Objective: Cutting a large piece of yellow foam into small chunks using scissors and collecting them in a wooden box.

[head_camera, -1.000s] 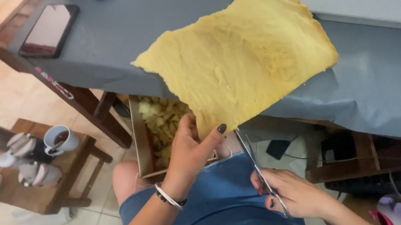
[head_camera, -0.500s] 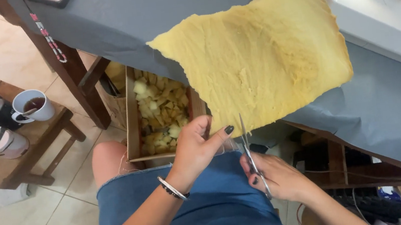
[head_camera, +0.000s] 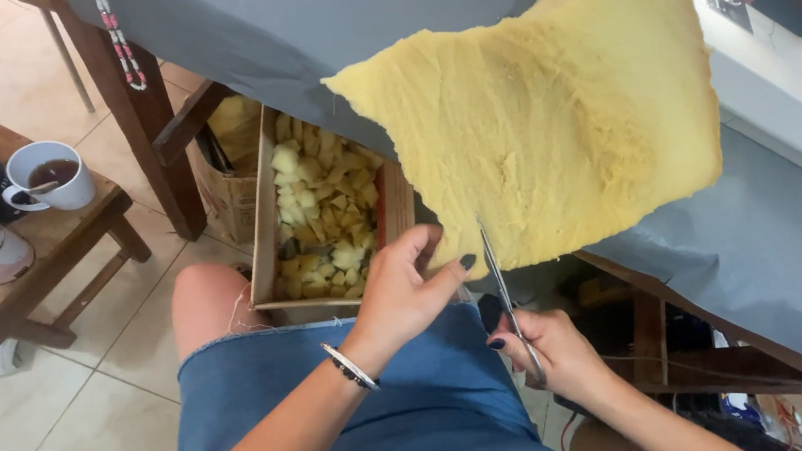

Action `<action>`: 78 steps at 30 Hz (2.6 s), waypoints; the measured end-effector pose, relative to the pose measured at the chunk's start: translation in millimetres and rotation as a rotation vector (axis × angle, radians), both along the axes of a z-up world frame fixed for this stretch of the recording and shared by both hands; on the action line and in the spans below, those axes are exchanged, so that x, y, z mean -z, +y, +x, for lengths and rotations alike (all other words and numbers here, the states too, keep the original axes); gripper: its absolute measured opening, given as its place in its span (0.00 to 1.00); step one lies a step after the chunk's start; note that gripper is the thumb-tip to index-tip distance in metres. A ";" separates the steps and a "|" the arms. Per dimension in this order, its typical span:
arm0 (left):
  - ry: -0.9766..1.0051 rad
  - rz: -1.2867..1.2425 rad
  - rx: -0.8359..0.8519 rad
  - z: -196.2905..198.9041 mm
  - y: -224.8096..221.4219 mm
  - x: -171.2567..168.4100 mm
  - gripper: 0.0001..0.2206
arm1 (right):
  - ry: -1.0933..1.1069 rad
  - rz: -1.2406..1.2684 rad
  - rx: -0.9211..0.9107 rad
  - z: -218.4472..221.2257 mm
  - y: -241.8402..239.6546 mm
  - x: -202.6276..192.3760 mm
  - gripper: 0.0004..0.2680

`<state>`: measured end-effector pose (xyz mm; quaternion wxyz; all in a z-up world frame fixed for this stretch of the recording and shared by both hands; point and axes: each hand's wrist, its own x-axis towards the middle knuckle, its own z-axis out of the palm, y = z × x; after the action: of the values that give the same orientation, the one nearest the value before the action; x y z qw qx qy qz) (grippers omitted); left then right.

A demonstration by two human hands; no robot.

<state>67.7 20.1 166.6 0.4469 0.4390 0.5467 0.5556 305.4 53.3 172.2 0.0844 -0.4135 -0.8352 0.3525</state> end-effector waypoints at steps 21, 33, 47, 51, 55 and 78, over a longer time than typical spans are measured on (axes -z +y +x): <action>-0.235 0.181 0.016 -20.9 13.6 9.7 0.19 | -0.030 -0.004 -0.210 -15.0 51.5 5.6 0.19; 0.051 -0.048 -0.092 -33.4 13.7 -46.7 0.21 | -0.081 -0.187 -0.120 -19.8 30.4 -19.9 0.17; -0.268 -0.061 -0.041 -38.6 7.4 -62.9 0.12 | -0.784 -0.310 -0.236 -61.4 7.2 -189.3 0.26; -0.258 -0.126 -0.019 -43.5 6.2 -71.3 0.23 | -0.731 -0.456 -0.194 -61.4 16.1 -185.2 0.23; -0.490 -0.096 0.075 -33.6 13.1 -57.1 0.13 | -0.702 -0.303 -0.220 -71.9 15.5 -171.7 0.24; -0.374 0.176 -0.115 -40.9 27.0 -39.4 0.22 | -0.337 -0.207 -0.437 -50.2 74.5 -113.7 0.22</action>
<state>26.8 47.1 205.9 0.4680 0.3336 0.4276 0.6978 255.2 127.8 285.9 -0.1759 -0.2831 -0.8662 0.3722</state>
